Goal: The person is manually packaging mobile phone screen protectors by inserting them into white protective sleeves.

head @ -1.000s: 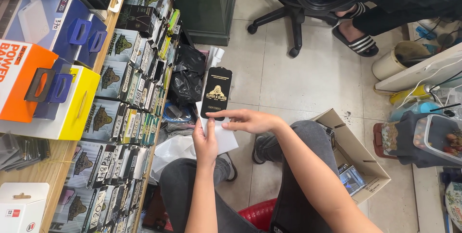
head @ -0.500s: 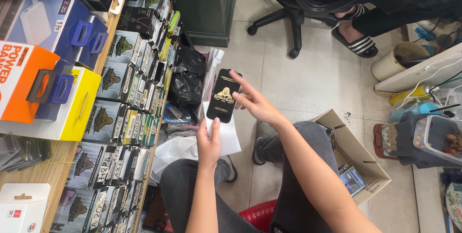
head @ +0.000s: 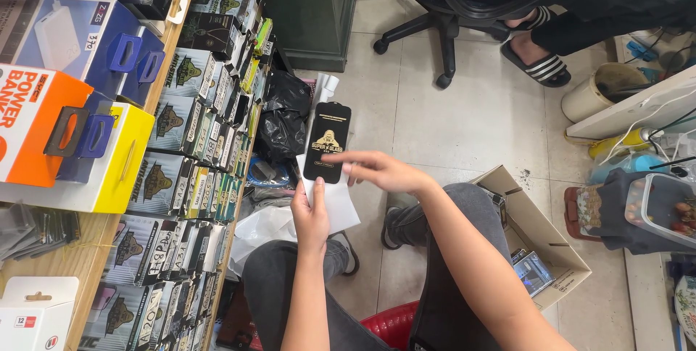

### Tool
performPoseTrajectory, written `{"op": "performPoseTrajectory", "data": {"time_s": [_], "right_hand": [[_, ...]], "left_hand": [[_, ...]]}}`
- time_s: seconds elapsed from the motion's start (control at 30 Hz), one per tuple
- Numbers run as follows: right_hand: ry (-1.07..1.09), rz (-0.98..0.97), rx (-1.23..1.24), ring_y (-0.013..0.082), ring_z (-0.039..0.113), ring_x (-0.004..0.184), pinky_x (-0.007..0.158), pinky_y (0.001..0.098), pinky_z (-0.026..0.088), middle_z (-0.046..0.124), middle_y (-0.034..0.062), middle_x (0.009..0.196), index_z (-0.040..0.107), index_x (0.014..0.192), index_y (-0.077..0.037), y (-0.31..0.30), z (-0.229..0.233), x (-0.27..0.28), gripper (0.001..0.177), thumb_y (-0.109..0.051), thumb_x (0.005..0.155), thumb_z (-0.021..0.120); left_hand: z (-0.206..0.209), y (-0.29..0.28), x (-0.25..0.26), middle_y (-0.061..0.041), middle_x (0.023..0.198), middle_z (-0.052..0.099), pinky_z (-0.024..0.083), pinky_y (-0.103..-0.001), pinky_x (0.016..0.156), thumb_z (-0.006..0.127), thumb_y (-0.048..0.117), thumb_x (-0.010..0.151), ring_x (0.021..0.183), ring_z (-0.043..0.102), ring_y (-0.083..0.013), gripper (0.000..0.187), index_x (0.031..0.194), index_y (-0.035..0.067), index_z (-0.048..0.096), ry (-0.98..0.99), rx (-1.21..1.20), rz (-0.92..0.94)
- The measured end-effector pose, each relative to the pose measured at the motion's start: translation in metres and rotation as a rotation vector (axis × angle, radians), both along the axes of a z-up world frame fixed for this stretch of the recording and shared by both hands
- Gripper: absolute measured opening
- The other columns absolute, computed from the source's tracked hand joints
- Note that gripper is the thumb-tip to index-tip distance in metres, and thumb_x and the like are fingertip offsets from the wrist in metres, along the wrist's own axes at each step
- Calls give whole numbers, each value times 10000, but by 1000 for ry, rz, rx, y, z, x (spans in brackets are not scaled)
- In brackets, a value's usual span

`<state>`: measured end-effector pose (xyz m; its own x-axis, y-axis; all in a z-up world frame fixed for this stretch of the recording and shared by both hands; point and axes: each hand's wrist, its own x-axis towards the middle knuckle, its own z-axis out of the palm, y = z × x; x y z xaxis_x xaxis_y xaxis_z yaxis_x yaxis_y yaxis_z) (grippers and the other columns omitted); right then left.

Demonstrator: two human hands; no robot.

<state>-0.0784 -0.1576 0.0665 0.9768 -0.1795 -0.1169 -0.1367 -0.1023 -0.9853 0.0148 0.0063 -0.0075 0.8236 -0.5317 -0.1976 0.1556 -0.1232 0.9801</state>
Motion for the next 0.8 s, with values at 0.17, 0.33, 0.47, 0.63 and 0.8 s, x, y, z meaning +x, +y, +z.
{"op": "performPoseTrajectory", "data": {"time_s": [0.17, 0.33, 0.47, 0.63, 0.8], "right_hand": [[-41, -269, 59, 191, 720, 867, 845, 370, 593, 663, 68, 1116, 432, 1544, -289, -17, -36, 3, 511, -292, 1040, 513], [-14, -345, -7, 180, 718, 865, 843, 346, 597, 661, 65, 1172, 287, 1600, -357, -14, -39, 4, 617, -317, 1040, 542], [13, -42, -61, 239, 709, 886, 860, 395, 563, 686, 127, 1104, 486, 1511, -260, 1, -2, 1, 478, -294, 1034, 514], [42, 208, -44, 286, 716, 902, 889, 471, 556, 724, 189, 1096, 606, 1411, -202, 7, 7, 0, 412, -286, 1014, 534], [42, 129, -50, 241, 706, 911, 894, 427, 549, 738, 133, 1061, 727, 1253, -148, 2, -7, 2, 331, -244, 1028, 504]], "left_hand": [[13, 0, -5, -99, 999, 762, 592, -341, 821, 560, 287, 1043, 866, 704, -144, 253, 1171, 99, 669, -17, 29, -45], [18, -1, -8, -117, 1013, 762, 596, -364, 832, 555, 291, 1041, 889, 715, -168, 273, 1187, 92, 671, -21, 48, -60], [3, -1, -4, -74, 999, 745, 579, -326, 845, 561, 262, 1049, 875, 671, -111, 258, 1207, 86, 668, 14, -50, 53], [-8, 0, -11, -36, 1005, 729, 566, -302, 874, 571, 259, 1050, 915, 628, -80, 243, 1189, 86, 671, 17, -85, 150], [-2, 2, -5, -16, 1002, 737, 573, -281, 844, 575, 304, 1043, 877, 653, -58, 241, 1171, 126, 674, 72, -75, 110]]}}
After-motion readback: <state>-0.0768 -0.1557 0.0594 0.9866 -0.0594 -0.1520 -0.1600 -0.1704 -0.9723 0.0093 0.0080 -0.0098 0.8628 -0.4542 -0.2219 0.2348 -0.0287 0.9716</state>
